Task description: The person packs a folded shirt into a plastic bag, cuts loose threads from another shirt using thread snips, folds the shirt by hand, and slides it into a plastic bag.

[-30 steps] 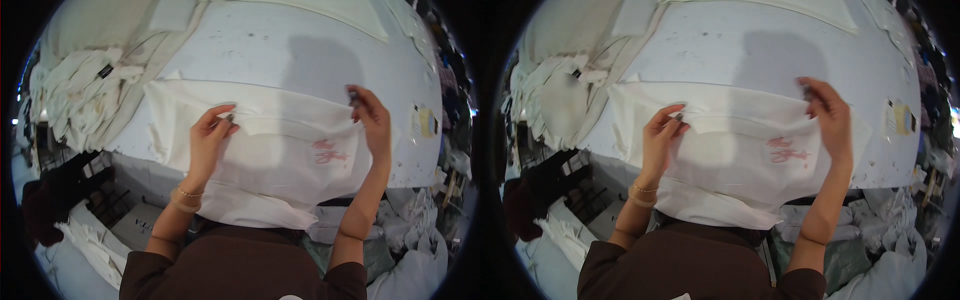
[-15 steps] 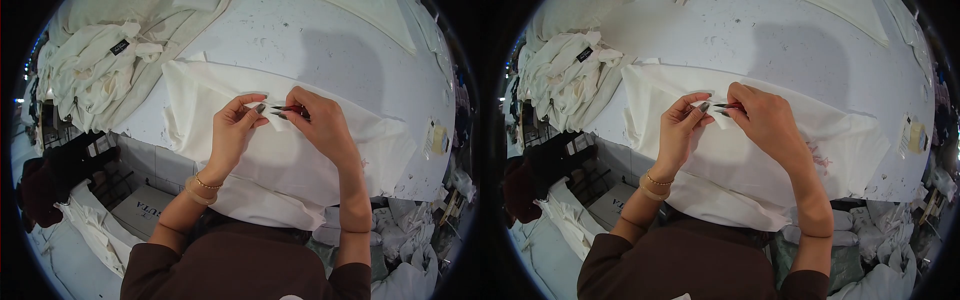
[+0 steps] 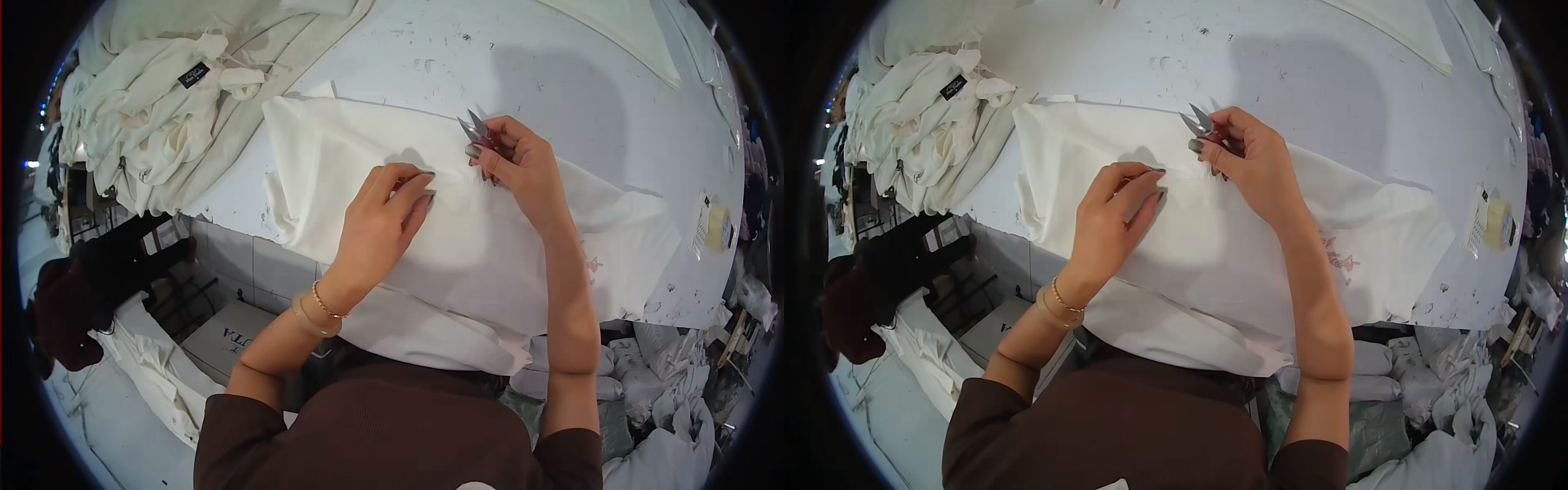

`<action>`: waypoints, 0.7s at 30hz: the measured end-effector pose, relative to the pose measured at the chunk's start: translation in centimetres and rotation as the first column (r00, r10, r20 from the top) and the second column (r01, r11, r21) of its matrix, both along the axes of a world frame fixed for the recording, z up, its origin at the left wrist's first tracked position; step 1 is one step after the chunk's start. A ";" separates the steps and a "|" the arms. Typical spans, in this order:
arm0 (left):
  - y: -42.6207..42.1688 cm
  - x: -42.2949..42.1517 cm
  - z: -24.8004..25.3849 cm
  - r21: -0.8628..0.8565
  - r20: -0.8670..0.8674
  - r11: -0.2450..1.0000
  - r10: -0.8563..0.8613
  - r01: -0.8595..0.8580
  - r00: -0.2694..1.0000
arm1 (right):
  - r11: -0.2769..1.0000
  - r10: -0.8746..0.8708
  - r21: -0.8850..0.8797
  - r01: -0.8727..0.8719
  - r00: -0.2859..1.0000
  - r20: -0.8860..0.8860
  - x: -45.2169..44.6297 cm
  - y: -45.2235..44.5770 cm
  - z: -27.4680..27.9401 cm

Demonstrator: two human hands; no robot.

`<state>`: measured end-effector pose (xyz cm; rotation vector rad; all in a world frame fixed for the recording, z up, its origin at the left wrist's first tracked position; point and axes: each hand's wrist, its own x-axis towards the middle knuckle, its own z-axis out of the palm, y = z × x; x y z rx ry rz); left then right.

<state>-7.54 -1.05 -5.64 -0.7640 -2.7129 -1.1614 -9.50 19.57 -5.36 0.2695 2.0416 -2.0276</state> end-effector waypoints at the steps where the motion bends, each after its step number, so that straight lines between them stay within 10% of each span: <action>1: 0.1 0.1 -0.5 0.000 -0.002 1.000 -0.002 0.002 1.000 | 1.000 0.004 0.022 -0.003 0.999 -0.035 0.0 0.0 -0.2; 21: 0.2 -0.6 -0.7 -0.016 -0.171 1.000 0.004 -0.007 0.985 | 0.862 0.094 0.503 0.067 0.953 -0.289 3.4 -0.2 1.6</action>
